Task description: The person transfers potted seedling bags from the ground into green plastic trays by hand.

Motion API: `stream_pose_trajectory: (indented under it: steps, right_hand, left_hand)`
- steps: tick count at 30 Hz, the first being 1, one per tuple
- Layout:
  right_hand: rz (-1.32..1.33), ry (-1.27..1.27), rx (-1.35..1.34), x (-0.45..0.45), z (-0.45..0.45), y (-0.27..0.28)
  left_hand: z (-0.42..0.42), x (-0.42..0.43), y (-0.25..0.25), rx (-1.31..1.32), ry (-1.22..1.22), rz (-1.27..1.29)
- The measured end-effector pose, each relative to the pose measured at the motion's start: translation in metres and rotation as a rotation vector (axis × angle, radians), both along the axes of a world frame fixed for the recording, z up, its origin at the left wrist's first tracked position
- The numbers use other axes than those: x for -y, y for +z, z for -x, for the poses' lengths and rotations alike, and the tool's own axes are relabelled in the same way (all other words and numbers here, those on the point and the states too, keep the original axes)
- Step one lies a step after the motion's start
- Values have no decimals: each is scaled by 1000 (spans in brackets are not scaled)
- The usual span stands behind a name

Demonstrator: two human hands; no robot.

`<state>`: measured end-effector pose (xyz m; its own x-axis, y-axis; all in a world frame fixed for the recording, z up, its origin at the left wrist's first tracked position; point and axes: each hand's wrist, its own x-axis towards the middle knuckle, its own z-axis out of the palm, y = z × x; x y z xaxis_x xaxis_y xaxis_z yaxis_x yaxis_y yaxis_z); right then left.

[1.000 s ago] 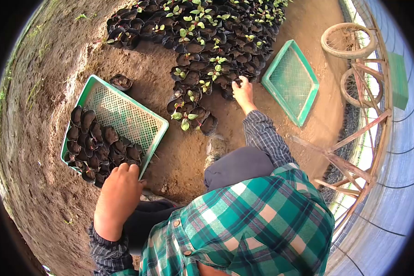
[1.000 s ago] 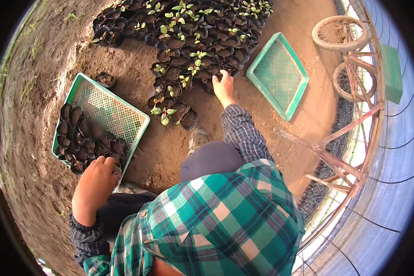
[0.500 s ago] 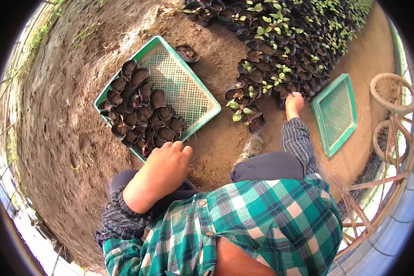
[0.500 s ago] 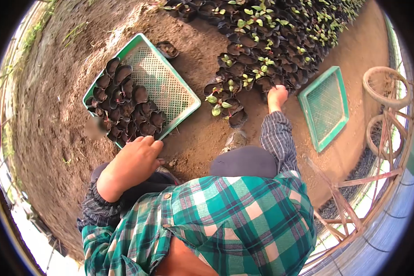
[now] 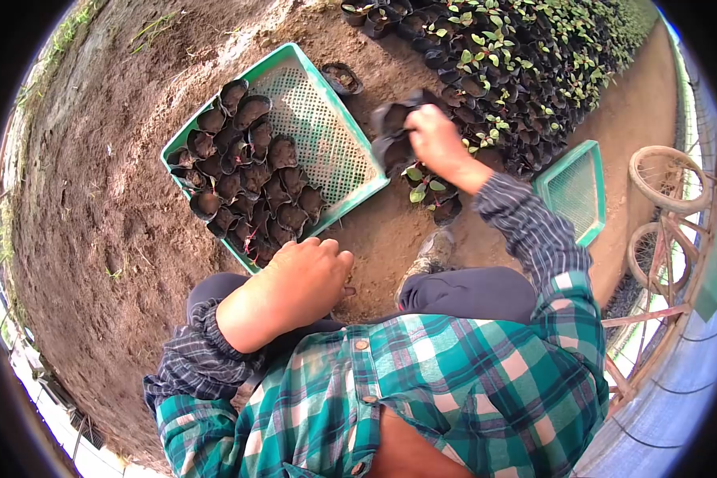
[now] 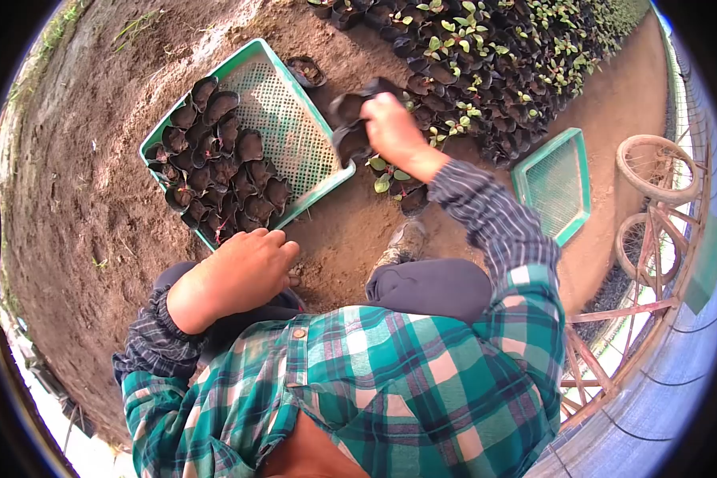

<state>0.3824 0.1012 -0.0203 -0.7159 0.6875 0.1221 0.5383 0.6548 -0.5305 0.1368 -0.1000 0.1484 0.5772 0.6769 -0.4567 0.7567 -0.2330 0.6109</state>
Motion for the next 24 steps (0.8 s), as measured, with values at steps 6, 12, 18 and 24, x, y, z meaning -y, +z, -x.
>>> stream_pose_trajectory:
  steps: [6, 12, 18, 24]
  right_hand:
    - [172, 338, 270, 74, 94, -55]
    - [280, 292, 259, 96, 107, -101]
    - [248, 198, -40, 42, 63, -66]
    - [1, -807, -77, -43, -103, -19]
  left_hand:
    - [11, 6, 1, -56, 30, 36]
    - [19, -1, 6, 31, 28, 152]
    - [15, -11, 3, 45, 15, 147]
    - [11, -14, 2, 21, 68, 109]
